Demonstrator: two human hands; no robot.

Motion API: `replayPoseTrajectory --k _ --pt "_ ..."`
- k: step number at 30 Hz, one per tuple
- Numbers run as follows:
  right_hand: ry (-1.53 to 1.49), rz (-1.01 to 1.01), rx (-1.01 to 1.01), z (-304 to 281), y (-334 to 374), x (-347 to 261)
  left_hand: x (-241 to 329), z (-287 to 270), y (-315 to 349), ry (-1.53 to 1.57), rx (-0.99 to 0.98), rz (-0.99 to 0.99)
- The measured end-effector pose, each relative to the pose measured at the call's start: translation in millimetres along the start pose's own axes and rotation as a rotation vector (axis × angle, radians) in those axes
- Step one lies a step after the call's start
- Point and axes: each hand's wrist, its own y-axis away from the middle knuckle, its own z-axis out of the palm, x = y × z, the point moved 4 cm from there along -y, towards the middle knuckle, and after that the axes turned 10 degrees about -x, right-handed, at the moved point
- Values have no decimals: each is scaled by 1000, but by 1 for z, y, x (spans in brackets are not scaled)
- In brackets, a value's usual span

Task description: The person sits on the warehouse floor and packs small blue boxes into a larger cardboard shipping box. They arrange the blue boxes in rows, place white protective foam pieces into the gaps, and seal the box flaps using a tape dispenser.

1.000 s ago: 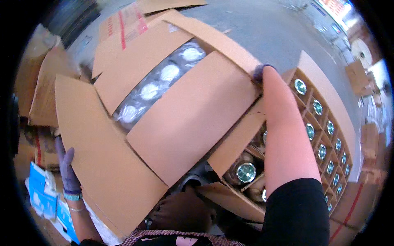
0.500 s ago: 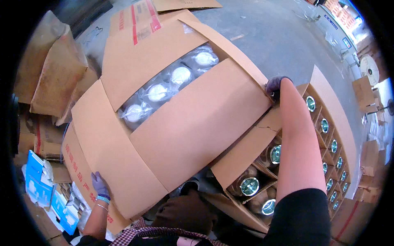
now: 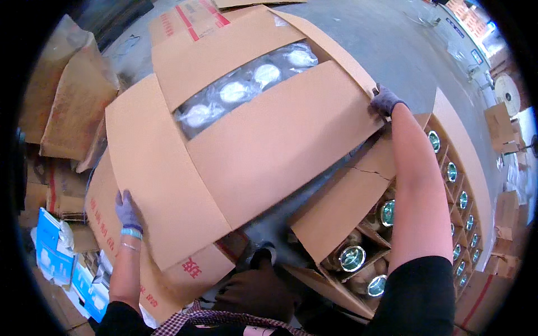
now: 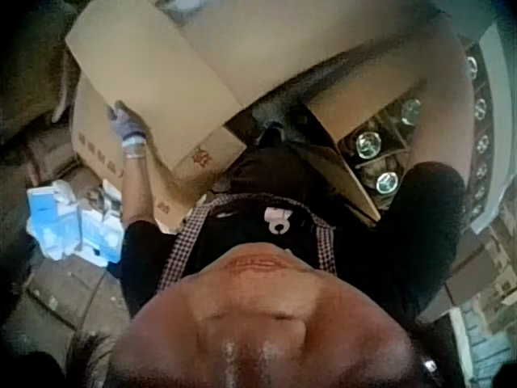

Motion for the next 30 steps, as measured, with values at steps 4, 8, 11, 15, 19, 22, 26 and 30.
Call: replayPoseTrajectory --k 4,8,11,15,19,22,26,30 --pt "-181 -168 212 -2 -23 -7 2 53 -45 140 56 25" --pt "-124 -387 562 -4 -14 -54 47 142 -59 102 -38 13" --pt "-223 -699 213 59 19 -198 55 188 -53 27 -113 125" --pt "505 -926 249 122 20 -283 37 332 0 -185 -48 138" --pt "526 -701 100 135 9 -300 -122 436 -40 -635 -415 -89" --pt "697 -783 245 121 12 -311 -117 483 -73 -724 -873 -156" --pt "518 -1007 519 29 64 -284 -55 499 -52 -662 -563 54" --pt "486 -1132 714 -57 216 -199 111 506 37 -701 -394 774"
